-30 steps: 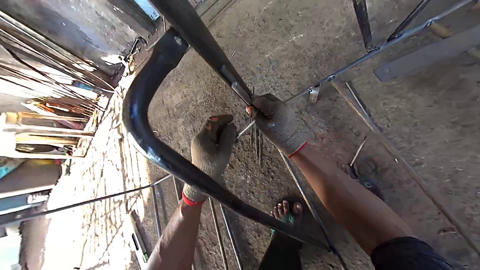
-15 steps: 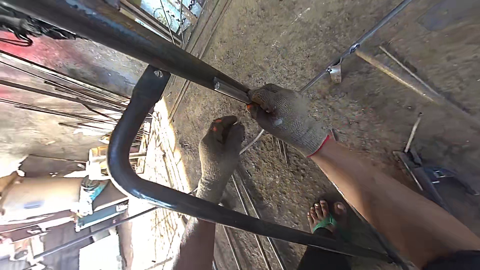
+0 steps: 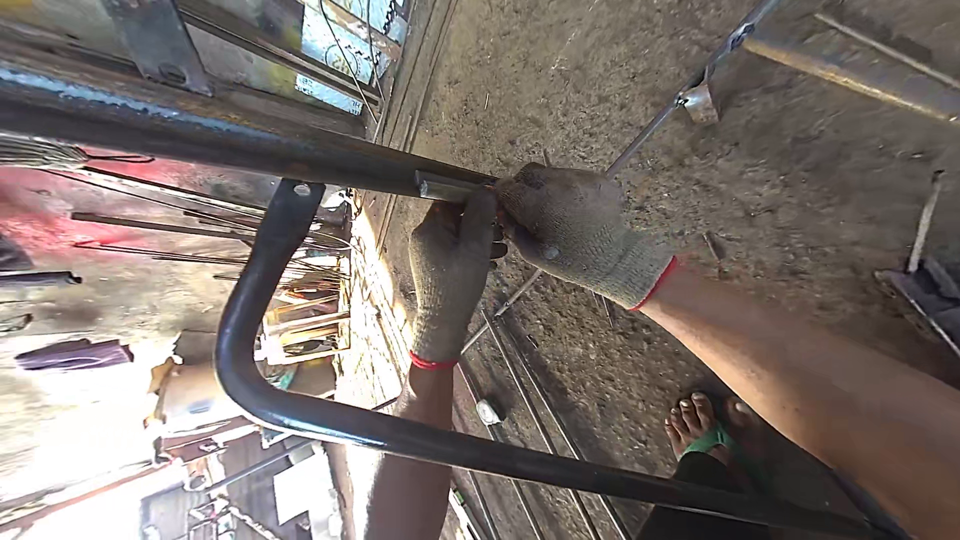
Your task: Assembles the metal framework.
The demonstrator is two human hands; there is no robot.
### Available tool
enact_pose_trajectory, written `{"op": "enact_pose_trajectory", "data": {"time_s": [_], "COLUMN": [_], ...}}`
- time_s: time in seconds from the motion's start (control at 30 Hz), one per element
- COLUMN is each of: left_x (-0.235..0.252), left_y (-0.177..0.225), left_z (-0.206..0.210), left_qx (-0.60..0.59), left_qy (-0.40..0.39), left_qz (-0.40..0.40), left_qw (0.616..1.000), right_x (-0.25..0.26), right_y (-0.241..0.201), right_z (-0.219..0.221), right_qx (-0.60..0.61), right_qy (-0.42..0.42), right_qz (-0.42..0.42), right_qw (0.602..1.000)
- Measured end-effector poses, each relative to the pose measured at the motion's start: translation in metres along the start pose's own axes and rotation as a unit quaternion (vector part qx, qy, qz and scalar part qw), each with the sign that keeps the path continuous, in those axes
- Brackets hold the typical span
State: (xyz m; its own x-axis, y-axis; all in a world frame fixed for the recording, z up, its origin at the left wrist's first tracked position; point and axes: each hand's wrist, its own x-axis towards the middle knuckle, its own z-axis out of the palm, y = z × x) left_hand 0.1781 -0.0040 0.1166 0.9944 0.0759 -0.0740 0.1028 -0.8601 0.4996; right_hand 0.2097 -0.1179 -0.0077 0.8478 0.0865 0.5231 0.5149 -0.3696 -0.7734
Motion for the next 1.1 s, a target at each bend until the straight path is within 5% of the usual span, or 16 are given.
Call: {"op": "enact_pose_trajectory", "data": {"time_s": [1.1], "left_x": [0.015], "left_y": [0.003], "left_z": [0.013], "left_qx": [-0.017], "left_qy": [0.021], "left_qz": [-0.055], "left_qw": [0.998], "right_x": [0.009], "right_y": [0.017], "right_z": [0.002], "right_qx": [0.064], "right_qy": [0.000], "right_qz": [-0.048], "right_qw": [0.997]}}
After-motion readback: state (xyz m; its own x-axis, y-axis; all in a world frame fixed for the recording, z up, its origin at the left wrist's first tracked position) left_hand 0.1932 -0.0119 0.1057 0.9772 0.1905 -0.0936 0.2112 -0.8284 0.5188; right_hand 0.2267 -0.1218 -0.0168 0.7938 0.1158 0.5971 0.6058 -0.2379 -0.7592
